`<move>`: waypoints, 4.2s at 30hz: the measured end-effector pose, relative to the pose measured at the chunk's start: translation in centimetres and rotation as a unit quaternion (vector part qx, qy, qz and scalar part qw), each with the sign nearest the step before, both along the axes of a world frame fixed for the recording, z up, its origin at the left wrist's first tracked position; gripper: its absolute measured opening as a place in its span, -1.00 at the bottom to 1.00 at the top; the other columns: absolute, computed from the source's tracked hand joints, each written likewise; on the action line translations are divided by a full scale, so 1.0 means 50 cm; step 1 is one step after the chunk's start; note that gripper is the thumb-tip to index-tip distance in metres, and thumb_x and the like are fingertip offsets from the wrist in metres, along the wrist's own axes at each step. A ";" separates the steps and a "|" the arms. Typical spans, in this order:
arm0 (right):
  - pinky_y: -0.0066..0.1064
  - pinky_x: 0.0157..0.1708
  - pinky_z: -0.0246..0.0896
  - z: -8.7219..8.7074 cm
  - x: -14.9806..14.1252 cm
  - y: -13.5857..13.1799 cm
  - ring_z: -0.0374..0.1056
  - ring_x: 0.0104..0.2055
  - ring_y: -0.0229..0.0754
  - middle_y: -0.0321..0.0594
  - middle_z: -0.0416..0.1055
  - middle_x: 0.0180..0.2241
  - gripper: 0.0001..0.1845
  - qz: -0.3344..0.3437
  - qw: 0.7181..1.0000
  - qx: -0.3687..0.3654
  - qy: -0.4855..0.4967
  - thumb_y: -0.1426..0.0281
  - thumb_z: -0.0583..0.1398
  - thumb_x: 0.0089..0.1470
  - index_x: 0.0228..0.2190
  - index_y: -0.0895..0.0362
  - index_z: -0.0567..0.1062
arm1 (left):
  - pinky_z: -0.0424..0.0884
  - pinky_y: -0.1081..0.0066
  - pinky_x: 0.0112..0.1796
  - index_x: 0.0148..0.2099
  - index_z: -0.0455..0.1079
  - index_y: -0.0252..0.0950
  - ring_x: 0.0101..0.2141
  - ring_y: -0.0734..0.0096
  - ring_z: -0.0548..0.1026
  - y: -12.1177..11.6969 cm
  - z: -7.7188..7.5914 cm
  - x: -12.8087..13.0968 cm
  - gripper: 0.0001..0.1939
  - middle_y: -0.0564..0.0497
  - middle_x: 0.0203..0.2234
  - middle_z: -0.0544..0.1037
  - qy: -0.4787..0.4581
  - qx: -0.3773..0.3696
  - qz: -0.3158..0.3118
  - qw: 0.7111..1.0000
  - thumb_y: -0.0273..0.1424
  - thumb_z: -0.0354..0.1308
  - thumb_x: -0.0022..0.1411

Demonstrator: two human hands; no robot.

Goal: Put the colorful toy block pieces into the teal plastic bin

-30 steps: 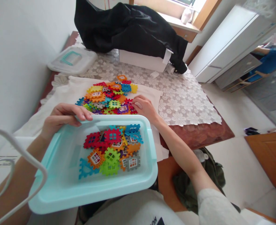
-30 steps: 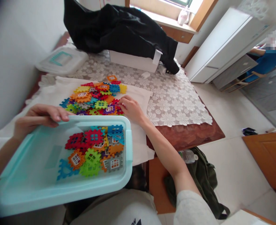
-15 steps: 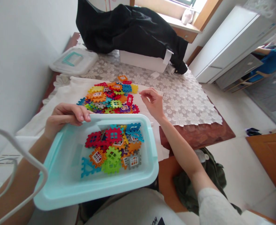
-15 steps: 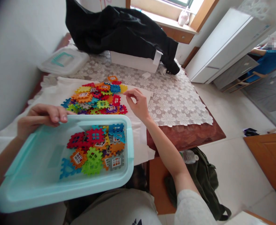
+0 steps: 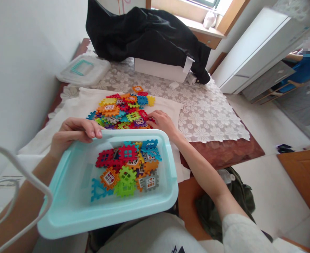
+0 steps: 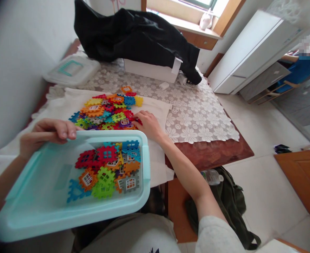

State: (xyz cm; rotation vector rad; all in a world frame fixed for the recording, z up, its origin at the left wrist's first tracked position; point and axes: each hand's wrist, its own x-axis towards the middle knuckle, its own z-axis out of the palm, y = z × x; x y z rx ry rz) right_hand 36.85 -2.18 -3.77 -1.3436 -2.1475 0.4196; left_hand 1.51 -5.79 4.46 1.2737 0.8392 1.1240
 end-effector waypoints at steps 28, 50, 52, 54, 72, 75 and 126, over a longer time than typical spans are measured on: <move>-0.24 -0.06 0.52 0.006 0.029 0.015 0.56 -0.13 -0.09 -0.17 0.71 -0.12 -0.69 0.051 0.985 0.003 0.167 0.30 0.32 0.35 0.08 0.06 0.64 | 0.67 0.60 -0.23 -0.57 0.71 -0.22 -0.47 0.42 0.65 -0.001 0.001 0.005 -0.87 -0.03 -0.57 0.72 -0.024 0.043 -0.032 0.998 -0.56 0.41 -0.17; -0.33 -0.16 0.52 0.096 -0.005 -0.047 0.53 -0.23 -0.17 -0.25 0.62 -0.27 -0.51 0.253 0.821 -0.208 0.469 -0.12 0.54 0.21 -0.27 0.03 0.66 | 0.66 0.55 -0.28 -0.57 0.72 -0.20 -0.47 0.38 0.64 0.001 -0.001 0.004 -0.86 -0.05 -0.57 0.72 -0.006 0.050 -0.020 0.999 -0.56 0.40 -0.18; -0.25 -0.04 0.56 0.089 -0.009 -0.042 0.57 -0.14 -0.12 -0.19 0.65 -0.22 -0.45 0.227 0.847 -0.171 0.449 -0.22 0.40 0.34 -0.27 0.02 0.70 | 0.66 0.59 -0.27 -0.57 0.72 -0.20 -0.47 0.40 0.64 0.000 0.000 0.006 -0.86 -0.04 -0.57 0.72 -0.009 0.049 -0.018 0.999 -0.56 0.41 -0.17; -0.22 0.05 0.58 0.072 -0.008 -0.030 0.60 -0.06 -0.10 -0.16 0.69 -0.11 -0.44 0.156 0.890 -0.136 0.407 -0.23 0.29 0.44 -0.15 -0.01 0.74 | 0.65 0.61 -0.26 -0.57 0.71 -0.20 -0.47 0.41 0.64 -0.002 0.001 0.007 -0.87 -0.03 -0.57 0.72 -0.009 0.043 -0.017 0.999 -0.56 0.40 -0.17; -0.08 0.23 0.52 0.029 0.002 -0.005 0.61 0.04 0.00 -0.12 0.71 -0.01 -0.74 -0.013 0.972 -0.021 0.235 0.17 0.44 0.30 -0.08 0.00 0.59 | 0.65 0.49 -0.29 -0.60 0.69 -0.24 -0.48 0.32 0.62 -0.003 0.005 0.004 -0.93 -0.11 -0.59 0.69 0.004 0.029 -0.010 1.000 -0.52 0.46 -0.19; -0.12 0.15 0.60 0.059 0.001 -0.014 0.64 0.01 -0.05 -0.13 0.70 0.03 -0.48 0.041 0.904 -0.089 0.416 -0.11 0.50 0.21 -0.11 -0.04 0.49 | 0.65 0.47 -0.30 -0.59 0.70 -0.22 -0.48 0.31 0.62 -0.004 0.005 0.004 -0.91 -0.10 -0.59 0.69 0.007 0.041 -0.012 0.999 -0.52 0.43 -0.18; -0.07 0.24 0.58 0.074 0.017 -0.005 0.57 0.23 0.02 -0.11 0.62 0.19 -0.69 0.050 0.892 -0.122 0.432 0.11 0.44 0.17 -0.13 -0.04 0.58 | 0.66 0.42 -0.27 -0.57 0.70 -0.23 -0.44 0.25 0.66 0.001 -0.003 -0.002 -0.90 -0.12 -0.57 0.71 0.007 0.054 -0.013 0.998 -0.54 0.41 -0.17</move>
